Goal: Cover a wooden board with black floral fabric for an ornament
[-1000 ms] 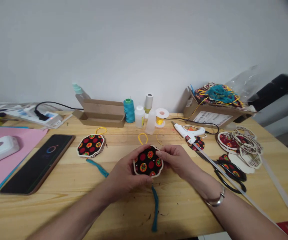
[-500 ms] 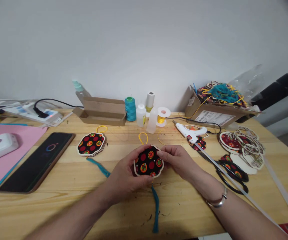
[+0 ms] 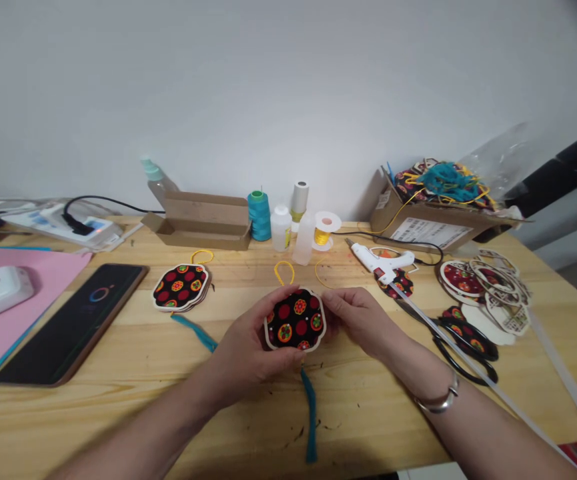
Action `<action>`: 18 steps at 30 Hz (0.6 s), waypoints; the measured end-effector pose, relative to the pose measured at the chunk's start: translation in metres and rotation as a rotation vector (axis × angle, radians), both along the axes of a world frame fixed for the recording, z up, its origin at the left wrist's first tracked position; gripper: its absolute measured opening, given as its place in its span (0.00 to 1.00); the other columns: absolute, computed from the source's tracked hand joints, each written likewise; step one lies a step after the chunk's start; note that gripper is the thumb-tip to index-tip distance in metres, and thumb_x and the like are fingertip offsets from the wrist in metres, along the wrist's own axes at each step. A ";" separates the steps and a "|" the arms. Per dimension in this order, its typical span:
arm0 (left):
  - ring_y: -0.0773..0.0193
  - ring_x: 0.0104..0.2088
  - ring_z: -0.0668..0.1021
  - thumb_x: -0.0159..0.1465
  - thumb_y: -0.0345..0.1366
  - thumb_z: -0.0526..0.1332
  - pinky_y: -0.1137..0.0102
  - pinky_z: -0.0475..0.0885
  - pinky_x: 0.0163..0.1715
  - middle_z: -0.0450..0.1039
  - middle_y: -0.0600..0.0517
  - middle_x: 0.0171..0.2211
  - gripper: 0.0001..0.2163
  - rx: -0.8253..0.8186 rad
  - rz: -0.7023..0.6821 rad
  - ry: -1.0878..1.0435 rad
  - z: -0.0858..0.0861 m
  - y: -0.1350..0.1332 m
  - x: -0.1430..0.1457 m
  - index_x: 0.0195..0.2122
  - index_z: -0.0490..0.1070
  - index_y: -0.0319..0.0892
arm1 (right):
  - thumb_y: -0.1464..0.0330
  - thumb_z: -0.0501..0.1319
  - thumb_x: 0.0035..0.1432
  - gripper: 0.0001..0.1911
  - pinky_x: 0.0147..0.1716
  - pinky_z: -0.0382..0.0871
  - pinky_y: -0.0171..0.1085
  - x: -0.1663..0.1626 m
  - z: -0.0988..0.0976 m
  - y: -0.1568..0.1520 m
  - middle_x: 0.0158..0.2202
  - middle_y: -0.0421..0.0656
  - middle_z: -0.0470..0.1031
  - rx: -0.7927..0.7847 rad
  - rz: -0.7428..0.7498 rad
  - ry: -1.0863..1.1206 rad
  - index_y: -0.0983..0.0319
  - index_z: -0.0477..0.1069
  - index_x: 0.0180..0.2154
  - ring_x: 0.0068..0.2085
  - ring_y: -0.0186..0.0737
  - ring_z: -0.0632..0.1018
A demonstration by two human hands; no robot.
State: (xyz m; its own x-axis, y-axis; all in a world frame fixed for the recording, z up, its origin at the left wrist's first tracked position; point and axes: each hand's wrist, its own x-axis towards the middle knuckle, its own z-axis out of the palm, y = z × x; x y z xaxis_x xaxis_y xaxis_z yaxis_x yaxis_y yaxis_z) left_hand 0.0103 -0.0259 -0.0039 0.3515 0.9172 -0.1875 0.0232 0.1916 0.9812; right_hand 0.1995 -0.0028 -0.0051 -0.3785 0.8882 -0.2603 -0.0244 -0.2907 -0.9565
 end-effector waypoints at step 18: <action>0.58 0.51 0.72 0.49 0.29 0.67 0.66 0.67 0.51 0.68 0.53 0.54 0.32 0.026 -0.030 0.013 -0.001 0.001 -0.002 0.55 0.60 0.53 | 0.56 0.62 0.49 0.18 0.21 0.56 0.31 0.001 -0.004 0.001 0.19 0.38 0.68 0.064 -0.098 -0.228 0.65 0.72 0.23 0.21 0.29 0.64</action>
